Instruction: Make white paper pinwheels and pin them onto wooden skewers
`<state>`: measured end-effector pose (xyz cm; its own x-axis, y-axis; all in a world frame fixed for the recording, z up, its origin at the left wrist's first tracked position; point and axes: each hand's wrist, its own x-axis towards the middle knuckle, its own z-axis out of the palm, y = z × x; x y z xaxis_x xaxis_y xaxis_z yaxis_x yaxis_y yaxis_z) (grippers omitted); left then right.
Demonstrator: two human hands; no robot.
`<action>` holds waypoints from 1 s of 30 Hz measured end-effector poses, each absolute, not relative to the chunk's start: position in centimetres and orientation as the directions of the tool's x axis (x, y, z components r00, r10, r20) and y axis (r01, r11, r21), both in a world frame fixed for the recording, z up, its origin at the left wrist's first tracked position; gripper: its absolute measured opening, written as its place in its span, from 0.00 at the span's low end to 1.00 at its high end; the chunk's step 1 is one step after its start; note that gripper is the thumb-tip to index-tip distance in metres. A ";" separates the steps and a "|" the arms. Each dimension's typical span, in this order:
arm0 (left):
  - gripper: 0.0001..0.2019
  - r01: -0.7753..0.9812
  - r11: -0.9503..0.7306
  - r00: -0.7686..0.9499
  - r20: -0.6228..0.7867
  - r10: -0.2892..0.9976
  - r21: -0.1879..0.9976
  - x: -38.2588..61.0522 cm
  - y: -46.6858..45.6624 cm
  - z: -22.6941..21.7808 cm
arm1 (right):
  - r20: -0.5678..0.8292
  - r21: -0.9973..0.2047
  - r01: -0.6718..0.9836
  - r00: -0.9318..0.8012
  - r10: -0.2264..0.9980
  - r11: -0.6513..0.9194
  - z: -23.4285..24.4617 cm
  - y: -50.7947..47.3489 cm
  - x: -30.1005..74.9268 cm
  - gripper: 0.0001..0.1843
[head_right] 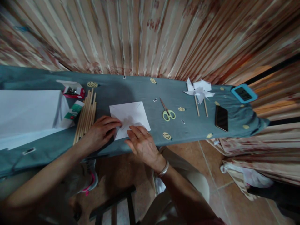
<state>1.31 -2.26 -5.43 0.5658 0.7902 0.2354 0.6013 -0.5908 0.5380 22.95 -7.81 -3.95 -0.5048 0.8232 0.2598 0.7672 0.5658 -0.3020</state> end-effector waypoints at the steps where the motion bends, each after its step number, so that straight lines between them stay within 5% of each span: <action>1: 0.14 0.591 -0.590 0.563 0.243 0.790 0.550 1.2 -2.2 -5.4 | 0.267 -0.315 0.766 -0.496 0.826 0.561 -3.9 -7.7 23.1 0.19; 6: 0.16 0.541 -0.588 0.551 0.275 0.788 0.602 0.9 -2.1 -5.7 | 0.256 -0.344 0.762 -0.486 0.836 0.549 -3.9 -7.1 23.5 0.19; 16: 0.14 0.538 -0.565 0.545 0.253 0.800 0.626 0.7 -2.2 -5.8 | 0.302 -0.125 0.765 -0.577 0.759 0.631 -4.1 -7.1 22.9 0.11; 30: 0.15 0.452 -0.619 0.572 0.324 0.753 0.642 1.5 -4.2 -4.3 | 0.370 -0.295 0.736 -0.500 0.783 0.609 -3.3 -8.1 24.0 0.13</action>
